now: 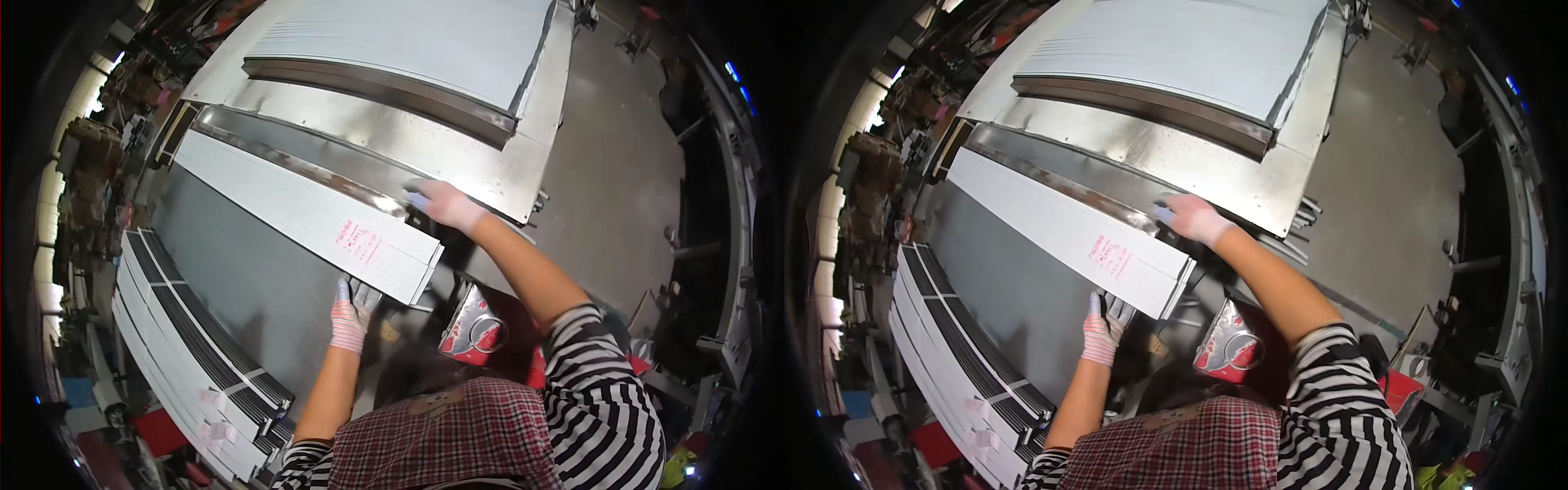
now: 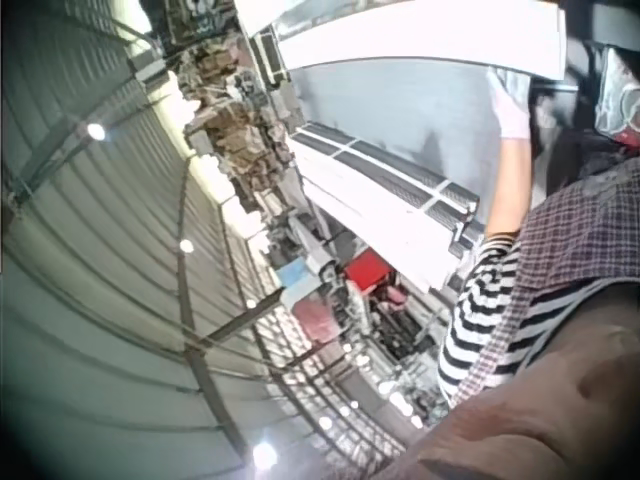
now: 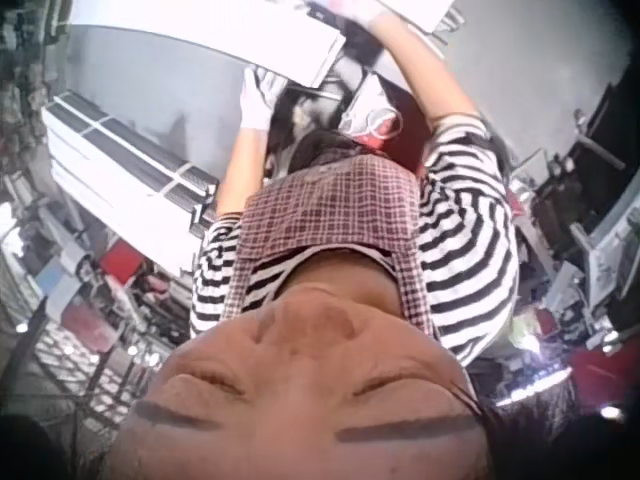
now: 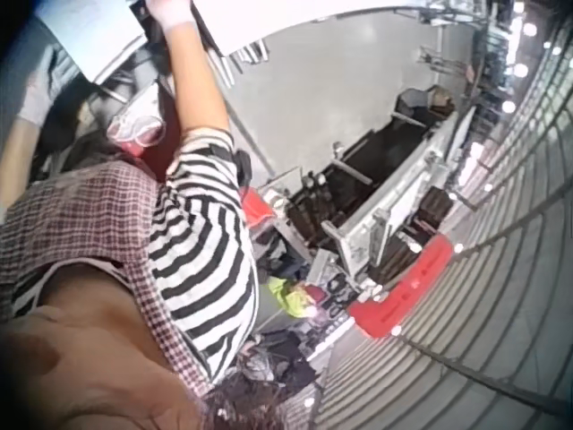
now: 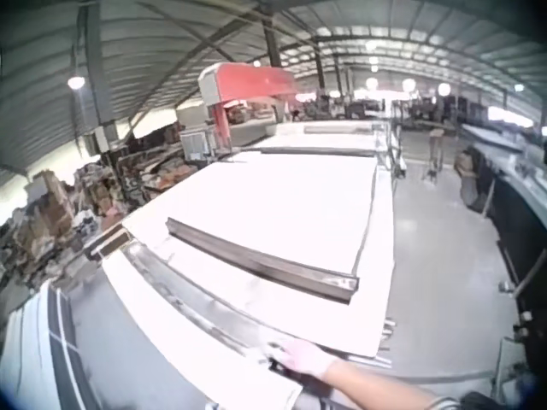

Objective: The recorder is sorting, labeling, and trimming white rectangular panels on a factory floor.

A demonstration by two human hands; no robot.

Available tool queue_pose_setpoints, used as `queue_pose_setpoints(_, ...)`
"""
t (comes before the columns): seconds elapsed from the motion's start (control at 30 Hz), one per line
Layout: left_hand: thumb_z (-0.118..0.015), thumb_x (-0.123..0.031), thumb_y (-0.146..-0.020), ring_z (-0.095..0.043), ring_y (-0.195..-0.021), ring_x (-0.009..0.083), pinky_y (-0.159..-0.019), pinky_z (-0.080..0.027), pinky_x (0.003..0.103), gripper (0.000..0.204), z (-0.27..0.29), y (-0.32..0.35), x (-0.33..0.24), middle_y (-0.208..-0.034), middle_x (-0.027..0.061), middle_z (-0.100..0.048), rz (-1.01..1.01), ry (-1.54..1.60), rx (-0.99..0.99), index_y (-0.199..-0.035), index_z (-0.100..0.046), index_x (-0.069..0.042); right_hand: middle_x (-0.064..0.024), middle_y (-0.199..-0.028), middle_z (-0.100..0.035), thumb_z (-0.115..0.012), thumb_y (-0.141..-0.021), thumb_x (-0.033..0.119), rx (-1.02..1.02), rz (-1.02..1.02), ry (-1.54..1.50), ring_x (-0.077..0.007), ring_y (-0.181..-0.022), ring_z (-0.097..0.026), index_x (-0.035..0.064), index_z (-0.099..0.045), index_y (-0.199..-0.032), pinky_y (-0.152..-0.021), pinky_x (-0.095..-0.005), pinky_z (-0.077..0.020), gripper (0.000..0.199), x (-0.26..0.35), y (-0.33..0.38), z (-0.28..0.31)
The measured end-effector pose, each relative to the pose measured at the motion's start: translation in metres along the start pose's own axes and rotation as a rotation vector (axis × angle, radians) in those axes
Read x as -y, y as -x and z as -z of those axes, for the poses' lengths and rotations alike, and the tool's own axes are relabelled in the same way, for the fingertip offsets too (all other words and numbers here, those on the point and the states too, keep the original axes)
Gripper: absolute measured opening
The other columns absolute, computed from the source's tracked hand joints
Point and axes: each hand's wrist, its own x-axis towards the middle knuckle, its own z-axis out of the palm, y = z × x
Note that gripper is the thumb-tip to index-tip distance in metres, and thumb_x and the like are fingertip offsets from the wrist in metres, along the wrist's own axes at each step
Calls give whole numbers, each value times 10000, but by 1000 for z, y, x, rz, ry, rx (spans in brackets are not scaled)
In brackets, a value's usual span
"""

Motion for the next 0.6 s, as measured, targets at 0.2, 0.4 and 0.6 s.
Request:
queue_pose_setpoints(0.2,-588,-336,-982,-569,-1230,325,-1014,-498,522,462,12,-6,-3,-1359,126,-569,35,153,-248,-1325,-526,-33,-203,-1168,-664,-392,-996,490,510,-239,52,-387,-1113,-602,45,-665,-1164,-959,-441,-471,549,7,-26,-22)
queue_pose_setpoints(0.4,-602,-242,-970,-608,-1177,320,-985,-524,508,388,17,19,-12,-1307,141,-601,75,78,-138,-1284,-552,-20,-220,-1136,-651,-564,-950,283,-167,-352,-316,-389,-1099,-598,38,-590,-1223,-947,-407,-477,368,-4,73,-49)
queue_pose_setpoints(0.6,-521,-177,-1014,-567,-1125,249,-981,-485,377,354,16,37,-50,-1277,162,-539,-624,-815,46,-1334,-496,-26,-145,-1222,-607,-599,-894,331,434,2,303,-353,-1208,-521,42,-642,-1013,-1104,-485,-326,316,46,192,-27)
